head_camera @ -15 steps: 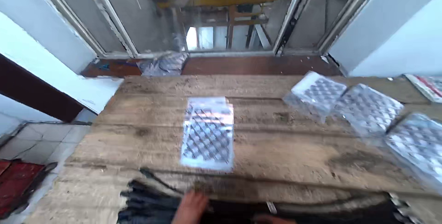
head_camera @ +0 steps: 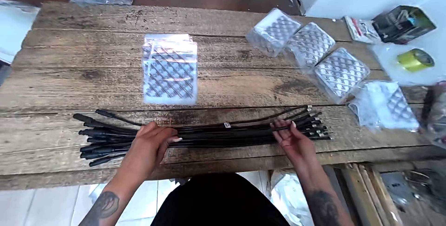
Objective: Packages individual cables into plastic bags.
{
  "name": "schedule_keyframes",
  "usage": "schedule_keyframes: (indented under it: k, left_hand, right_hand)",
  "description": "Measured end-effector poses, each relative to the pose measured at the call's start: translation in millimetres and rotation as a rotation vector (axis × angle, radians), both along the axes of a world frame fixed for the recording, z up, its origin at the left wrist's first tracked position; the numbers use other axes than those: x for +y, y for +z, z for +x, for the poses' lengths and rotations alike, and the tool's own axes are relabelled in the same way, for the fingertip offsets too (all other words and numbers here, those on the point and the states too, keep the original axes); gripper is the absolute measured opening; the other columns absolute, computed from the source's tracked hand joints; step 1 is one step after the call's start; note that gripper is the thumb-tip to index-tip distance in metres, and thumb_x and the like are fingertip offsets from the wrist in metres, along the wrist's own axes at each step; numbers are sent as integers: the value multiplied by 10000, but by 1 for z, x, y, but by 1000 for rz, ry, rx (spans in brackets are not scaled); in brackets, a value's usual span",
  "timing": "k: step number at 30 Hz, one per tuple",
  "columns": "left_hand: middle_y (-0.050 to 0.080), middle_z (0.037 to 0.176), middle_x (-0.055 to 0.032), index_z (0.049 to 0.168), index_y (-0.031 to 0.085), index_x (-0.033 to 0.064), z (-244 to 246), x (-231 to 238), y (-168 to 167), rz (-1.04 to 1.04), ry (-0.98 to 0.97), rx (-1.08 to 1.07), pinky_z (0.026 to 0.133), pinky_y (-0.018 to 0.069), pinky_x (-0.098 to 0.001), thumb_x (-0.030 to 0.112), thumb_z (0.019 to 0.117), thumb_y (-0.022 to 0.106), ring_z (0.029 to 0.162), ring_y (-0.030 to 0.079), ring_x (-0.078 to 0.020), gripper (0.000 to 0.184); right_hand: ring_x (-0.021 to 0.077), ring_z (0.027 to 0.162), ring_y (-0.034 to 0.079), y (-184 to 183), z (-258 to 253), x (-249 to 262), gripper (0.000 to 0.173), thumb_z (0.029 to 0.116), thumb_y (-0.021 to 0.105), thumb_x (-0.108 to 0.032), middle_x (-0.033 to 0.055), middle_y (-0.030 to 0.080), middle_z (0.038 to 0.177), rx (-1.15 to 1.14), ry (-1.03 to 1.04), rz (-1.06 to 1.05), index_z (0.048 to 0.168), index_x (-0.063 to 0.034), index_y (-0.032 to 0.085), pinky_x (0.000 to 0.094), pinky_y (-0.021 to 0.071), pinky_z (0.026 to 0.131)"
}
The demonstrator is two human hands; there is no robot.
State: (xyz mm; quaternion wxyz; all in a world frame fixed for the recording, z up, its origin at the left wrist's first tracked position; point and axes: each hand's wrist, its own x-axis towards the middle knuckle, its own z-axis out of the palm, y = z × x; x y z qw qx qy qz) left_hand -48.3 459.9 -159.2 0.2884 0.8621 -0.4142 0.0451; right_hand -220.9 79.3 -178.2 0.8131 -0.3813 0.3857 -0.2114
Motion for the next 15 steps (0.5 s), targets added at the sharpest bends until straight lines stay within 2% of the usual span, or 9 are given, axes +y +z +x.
schedule_keyframes:
  k: [3,5,6,7,9,10,12,14,15]
  left_hand:
    - [719,893,33,984,766,137,-3,-4,-21,-48,28,23,799,510,-392,363,1031,525,841,637,-162,333]
    - [726,943,29,1081,754,143,-11,-9,-36,-75,25,70,834,518,-391,321,1041,529,872,645,-163,290]
    - [734,978,14,1165,746,147,-13,-11,-44,-70,16,91,850,523,-410,288,1043,531,885,652,-180,284]
    - [728,966,-8,1192,745,149,-13,-11,-53,-54,1,115,852,525,-437,256,1040,538,888,656,-208,278]
    - [705,944,-31,1132,770,169,-18,-9,-64,6,-9,160,870,511,-501,309,1027,561,925,653,-254,273]
    - [697,949,-54,1108,777,166,-23,-10,-65,36,2,172,892,493,-541,365,1015,586,948,649,-282,290]
    - [698,950,-85,1018,771,149,-37,-16,-64,81,53,138,914,486,-574,360,1002,621,965,656,-312,260]
    - [673,1020,-91,1010,764,198,-43,-18,-63,157,127,65,979,450,-593,360,989,646,1042,630,-321,202]
    - [659,1090,-104,1020,762,235,-43,-17,-61,216,166,41,1019,412,-628,379,980,657,1111,607,-343,182]
  right_hand:
    - [250,1000,756,15,2,11,242,1127,329,-186,107,760,1054,0,-39,-93,1128,-64,538,415,629,887]
    - [261,1004,760,14,-1,29,210,1123,349,-156,130,761,1090,-11,-7,-134,1125,-51,531,393,633,889]
    - [269,1006,760,11,-2,35,196,1121,359,-142,146,758,1102,-4,6,-140,1127,-40,526,385,632,889]
    - [285,1017,756,8,-5,37,180,1116,369,-126,169,749,1125,4,31,-136,1144,-23,514,389,627,897]
    - [318,1038,749,4,-13,35,186,1113,377,-119,204,733,1162,12,115,-131,1158,0,512,419,624,910]
    - [320,1064,738,3,-19,29,235,1115,365,-154,196,731,1177,-5,168,-135,1160,-4,542,447,617,924]
    - [247,1070,734,6,-29,9,351,1122,334,-311,82,754,1140,17,177,-152,1168,-89,603,437,619,906]
    - [187,974,748,4,-35,-17,312,1129,304,-323,-6,748,1001,112,52,-170,1133,-140,556,411,635,855]
    - [186,983,746,1,-37,-27,294,1130,306,-320,-19,747,993,147,24,-177,1122,-149,546,421,634,858]
